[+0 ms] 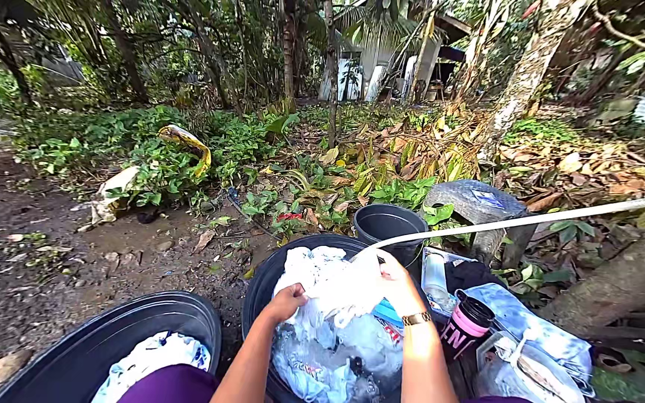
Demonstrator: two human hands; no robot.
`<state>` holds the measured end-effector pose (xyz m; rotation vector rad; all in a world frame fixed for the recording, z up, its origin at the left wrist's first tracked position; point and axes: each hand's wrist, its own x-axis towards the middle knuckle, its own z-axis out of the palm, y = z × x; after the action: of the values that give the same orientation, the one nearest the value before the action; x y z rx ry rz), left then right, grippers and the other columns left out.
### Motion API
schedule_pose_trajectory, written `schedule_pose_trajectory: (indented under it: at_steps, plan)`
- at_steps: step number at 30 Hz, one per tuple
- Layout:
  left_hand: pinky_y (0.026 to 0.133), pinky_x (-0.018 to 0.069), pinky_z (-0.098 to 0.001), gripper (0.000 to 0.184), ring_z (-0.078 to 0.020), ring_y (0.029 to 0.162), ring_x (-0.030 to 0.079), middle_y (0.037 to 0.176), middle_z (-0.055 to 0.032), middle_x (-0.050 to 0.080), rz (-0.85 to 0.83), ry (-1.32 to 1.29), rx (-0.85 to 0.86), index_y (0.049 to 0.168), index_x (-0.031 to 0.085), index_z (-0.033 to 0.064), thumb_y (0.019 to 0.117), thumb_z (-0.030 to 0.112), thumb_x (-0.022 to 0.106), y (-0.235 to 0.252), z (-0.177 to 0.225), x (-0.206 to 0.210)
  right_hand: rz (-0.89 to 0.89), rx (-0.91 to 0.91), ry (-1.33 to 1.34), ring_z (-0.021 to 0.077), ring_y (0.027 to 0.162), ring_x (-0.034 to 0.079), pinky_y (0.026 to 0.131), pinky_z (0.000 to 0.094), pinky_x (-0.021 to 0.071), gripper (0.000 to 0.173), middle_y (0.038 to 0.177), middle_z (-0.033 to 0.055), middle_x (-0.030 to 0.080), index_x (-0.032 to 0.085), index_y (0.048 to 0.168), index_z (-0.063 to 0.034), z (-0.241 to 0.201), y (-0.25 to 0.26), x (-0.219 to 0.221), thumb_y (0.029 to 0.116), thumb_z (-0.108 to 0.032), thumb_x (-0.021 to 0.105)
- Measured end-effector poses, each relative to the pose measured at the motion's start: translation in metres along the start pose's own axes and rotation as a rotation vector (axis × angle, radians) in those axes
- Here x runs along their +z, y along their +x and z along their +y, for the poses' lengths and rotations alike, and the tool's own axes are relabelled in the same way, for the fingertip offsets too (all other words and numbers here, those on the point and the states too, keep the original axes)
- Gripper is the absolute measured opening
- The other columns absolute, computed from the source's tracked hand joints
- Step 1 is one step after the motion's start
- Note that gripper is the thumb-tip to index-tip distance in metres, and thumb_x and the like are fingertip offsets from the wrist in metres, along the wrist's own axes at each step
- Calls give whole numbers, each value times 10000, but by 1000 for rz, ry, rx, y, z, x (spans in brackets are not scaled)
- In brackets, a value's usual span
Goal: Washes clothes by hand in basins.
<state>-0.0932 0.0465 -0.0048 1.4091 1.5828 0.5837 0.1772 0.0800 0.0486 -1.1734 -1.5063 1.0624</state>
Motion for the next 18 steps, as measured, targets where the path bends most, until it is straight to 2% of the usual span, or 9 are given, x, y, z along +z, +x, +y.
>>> schedule_pose_trajectory:
  at_steps: [2,3,5,8,11,14,15,16,18]
  plan:
    - [814,454,-394,149,-184,858,530,934,-105,557,96,-131,27,1038,575,-23,1064,110,513,-1,-4,-11,163,5,-121,137,789,634,770,316,544,309,883,129,702,715,1151,51,8,2,-10,855,115,653]
    - [808,451,-373,150,-166,854,525,929,-88,546,131,-185,43,1041,561,-6,1075,117,483,-1,-4,-14,226,44,-127,150,822,646,798,335,543,195,897,136,713,743,1036,47,9,2,-14,864,104,673]
    - [825,470,-358,160,-158,860,545,934,-90,553,188,-239,81,1067,546,-5,1092,125,455,-2,-2,-16,308,117,-87,147,830,636,796,336,528,130,899,130,713,748,960,45,9,2,-17,865,103,680]
    - [794,494,-378,174,-172,821,574,908,-106,575,270,-189,128,1124,562,-11,1092,134,470,-3,5,-15,325,181,-20,139,817,606,764,309,511,201,925,131,686,721,1051,55,7,1,-18,882,127,640]
    - [757,491,-371,141,-160,768,570,848,-84,581,338,-129,138,1081,611,-2,1054,127,559,-1,4,-17,294,252,-4,163,777,596,730,330,507,309,935,151,678,698,1171,32,4,0,-22,880,123,650]
    - [772,493,-380,147,-181,790,582,874,-103,604,401,-85,97,1058,638,-2,1022,140,631,7,-1,-15,271,313,-55,195,782,611,743,357,513,298,939,169,683,682,1191,33,13,3,-20,902,100,656]
    - [827,498,-421,195,-242,872,600,966,-159,618,436,-38,57,1121,640,-10,1017,154,646,10,-3,-13,252,340,-92,236,869,636,807,391,524,307,1025,202,688,665,1225,39,21,6,-18,920,76,654]
    - [944,484,-489,298,-348,1044,596,1154,-249,602,452,17,-1,1247,624,-25,1015,161,649,12,-6,-10,210,382,-143,299,1021,649,914,439,521,359,1170,245,668,627,1297,40,32,9,-15,940,42,658]
    - [1110,400,-581,435,-485,1336,469,1457,-334,452,436,109,-168,1393,567,-8,1005,175,645,14,-20,-4,76,483,-276,392,1273,566,1085,516,450,501,1381,293,569,545,1420,30,67,12,-8,950,-56,693]
